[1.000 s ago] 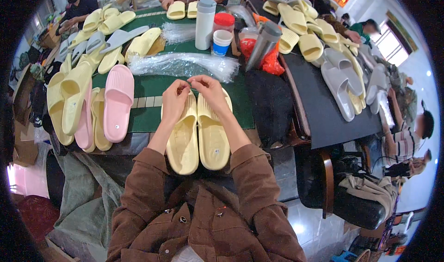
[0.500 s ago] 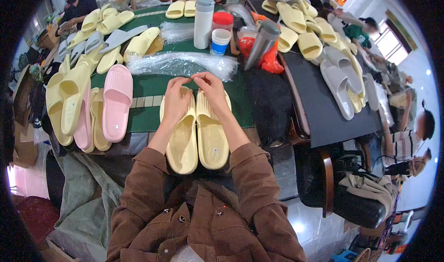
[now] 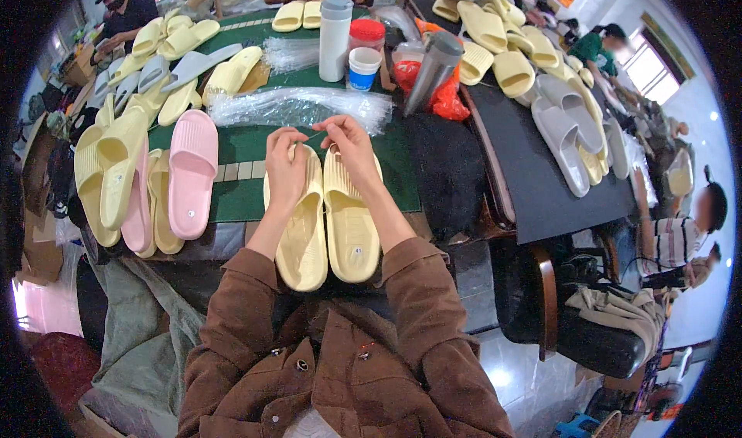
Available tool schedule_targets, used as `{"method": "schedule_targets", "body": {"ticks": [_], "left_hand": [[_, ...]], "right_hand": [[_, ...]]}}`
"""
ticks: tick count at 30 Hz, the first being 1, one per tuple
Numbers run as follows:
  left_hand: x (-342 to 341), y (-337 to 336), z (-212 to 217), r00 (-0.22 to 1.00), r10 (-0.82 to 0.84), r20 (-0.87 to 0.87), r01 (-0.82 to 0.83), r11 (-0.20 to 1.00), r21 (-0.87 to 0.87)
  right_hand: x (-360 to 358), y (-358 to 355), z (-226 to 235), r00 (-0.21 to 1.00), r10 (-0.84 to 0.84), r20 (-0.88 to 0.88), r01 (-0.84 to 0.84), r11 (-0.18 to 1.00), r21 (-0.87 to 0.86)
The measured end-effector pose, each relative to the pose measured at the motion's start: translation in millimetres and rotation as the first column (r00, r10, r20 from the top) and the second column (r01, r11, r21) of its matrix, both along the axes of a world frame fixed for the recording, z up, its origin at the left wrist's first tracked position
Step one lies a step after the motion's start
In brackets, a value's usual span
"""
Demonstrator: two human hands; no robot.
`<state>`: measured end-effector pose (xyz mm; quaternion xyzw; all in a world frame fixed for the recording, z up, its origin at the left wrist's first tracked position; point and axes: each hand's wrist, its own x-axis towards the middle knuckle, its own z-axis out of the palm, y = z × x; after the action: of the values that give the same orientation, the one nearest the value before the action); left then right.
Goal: The person assembles plastic slippers by hand in a workshop setting. They pick up pairs of slipper soles in various colors, including black, pink, and yellow, and insert a thin wire or string through the top strap to secure it. The person handles the items one at a time, moving them from a pile on the table to a finished position.
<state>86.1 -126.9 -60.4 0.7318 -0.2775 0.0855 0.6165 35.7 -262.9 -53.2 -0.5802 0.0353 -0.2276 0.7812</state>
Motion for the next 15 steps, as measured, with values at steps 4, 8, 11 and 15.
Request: {"method": "schedule_targets", "body": {"ticks": [4,8,11,15], "left_hand": [[-2.0,-4.9,-5.5,0.989,0.097,0.116,-0.099,0.995,0.012],[-2.8,-5.5,-6.9,0.987,0.097,0.131,-0.103,0.994,0.036],[-0.7,-4.9,-9.3,0.983,0.100,0.156,-0.110,0.992,0.062],[-2.3,-5.0,-9.9,0.992,0.059,0.110,-0.067,0.995,0.072]], "right_hand": [[1.0,-1.3,1.5,0.996,-0.090,-0.015,0.090,0.996,0.011],[-1.4,-2.6,1.2,0.984,-0.179,-0.018,0.179,0.983,0.038],[-1.4,-3.0,1.4,0.979,-0.201,0.023,0.195,0.968,0.159],[-9.9,-7.1,12.2,0.971,-0.238,0.014,0.221,0.921,0.322]]}}
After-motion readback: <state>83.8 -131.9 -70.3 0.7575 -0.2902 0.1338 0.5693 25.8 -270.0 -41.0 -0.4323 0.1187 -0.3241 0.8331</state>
